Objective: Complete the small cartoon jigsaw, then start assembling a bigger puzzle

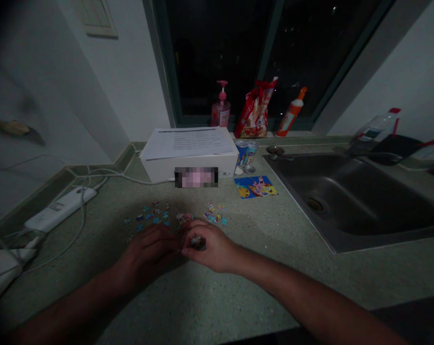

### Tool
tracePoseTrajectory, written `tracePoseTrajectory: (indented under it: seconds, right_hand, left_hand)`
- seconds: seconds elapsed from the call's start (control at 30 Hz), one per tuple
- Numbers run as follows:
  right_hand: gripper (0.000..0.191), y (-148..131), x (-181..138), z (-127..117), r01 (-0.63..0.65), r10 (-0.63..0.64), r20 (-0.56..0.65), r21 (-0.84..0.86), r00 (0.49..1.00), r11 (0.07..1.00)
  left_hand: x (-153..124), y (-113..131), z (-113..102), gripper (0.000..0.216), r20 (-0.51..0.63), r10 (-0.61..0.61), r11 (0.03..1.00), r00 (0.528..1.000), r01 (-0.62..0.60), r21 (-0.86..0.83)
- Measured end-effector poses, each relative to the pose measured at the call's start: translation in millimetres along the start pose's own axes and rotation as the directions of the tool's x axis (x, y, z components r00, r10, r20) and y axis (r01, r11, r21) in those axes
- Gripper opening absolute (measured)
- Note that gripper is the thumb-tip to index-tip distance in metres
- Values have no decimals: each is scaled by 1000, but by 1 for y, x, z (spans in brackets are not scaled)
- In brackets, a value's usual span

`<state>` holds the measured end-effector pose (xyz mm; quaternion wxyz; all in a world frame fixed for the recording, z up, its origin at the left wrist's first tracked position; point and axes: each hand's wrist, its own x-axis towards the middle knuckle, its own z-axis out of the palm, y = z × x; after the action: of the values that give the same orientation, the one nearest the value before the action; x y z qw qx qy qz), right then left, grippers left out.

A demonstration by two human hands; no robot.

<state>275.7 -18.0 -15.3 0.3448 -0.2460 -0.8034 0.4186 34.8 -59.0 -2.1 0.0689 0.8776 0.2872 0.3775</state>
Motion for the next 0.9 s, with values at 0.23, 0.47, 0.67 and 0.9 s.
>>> tracePoseTrajectory:
  seconds: [0.23, 0.47, 0.67, 0.9]
  right_hand:
    - [8, 7, 0, -12, 65, -72, -73, -98, 995, 993]
    - [13, 26, -4, -32, 58, -101, -109, -336, 989, 940]
    - [14, 30, -4, -36, 66, -110, -86, -406, 990, 912]
    - [17, 30, -4, -34, 69, -103, -47, -466, 994, 882]
  left_hand:
    - [-5, -24, -13, 13, -98, -382, 924, 919, 382, -19]
    - [3, -50, -55, 27, -101, -775, 623, 624, 781, 49]
    - [1, -59, -72, 32, 0, -794, 602, 608, 786, 141]
    - [-7, -53, -62, 22, 378, -671, 713, 638, 694, 95]
